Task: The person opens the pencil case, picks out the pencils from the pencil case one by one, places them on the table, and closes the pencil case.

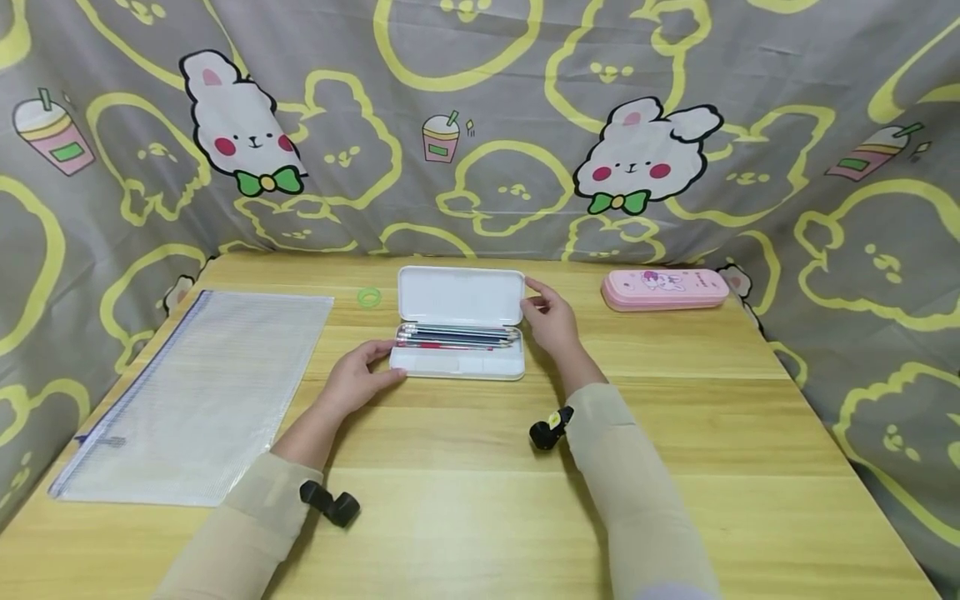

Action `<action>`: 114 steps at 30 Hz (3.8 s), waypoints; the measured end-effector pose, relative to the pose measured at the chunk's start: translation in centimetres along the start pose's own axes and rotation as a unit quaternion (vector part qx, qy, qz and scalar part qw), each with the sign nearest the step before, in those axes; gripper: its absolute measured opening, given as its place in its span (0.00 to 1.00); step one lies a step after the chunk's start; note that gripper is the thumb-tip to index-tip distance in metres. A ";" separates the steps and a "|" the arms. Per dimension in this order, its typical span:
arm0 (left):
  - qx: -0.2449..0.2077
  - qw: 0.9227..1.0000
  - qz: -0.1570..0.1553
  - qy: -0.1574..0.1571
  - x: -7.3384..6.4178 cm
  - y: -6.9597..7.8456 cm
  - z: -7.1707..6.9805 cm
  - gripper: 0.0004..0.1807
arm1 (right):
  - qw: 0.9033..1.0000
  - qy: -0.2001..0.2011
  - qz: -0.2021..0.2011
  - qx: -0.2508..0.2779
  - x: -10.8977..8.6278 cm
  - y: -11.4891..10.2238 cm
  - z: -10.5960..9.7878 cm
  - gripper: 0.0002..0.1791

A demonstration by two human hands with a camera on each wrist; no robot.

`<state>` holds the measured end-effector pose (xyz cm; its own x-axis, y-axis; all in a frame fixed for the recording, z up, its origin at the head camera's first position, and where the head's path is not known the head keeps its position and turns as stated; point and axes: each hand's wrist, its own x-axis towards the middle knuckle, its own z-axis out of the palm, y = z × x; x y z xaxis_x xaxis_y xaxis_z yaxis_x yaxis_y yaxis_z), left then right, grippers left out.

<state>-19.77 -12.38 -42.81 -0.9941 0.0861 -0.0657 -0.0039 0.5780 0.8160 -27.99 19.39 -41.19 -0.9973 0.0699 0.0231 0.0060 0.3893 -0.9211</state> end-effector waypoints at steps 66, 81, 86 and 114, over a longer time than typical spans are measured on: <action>-0.005 1.000 -0.002 -0.004 0.3 0.0 -0.1 0.33 | 0.969 -0.047 -0.101 -0.220 -5.6 3.3 -10.9 0.16; 0.008 1.000 -0.001 -0.003 0.2 0.0 0.0 0.33 | 0.964 -0.007 0.015 -0.265 -5.8 8.3 -18.5 0.26; 0.006 1.000 -0.002 -0.003 0.1 0.0 0.0 0.33 | 0.964 -0.025 0.034 -0.262 -5.3 8.8 -18.9 0.27; -0.002 1.000 -0.015 -0.002 0.2 0.0 -0.1 0.33 | 0.984 -0.015 -0.036 -0.176 -5.1 4.3 -11.4 0.23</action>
<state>-20.01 -12.47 -42.73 -0.9931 0.0720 -0.0926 -0.0343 0.5768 0.8162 -22.00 31.22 -40.86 -0.9977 0.0051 0.0673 -0.0454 0.6868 -0.7254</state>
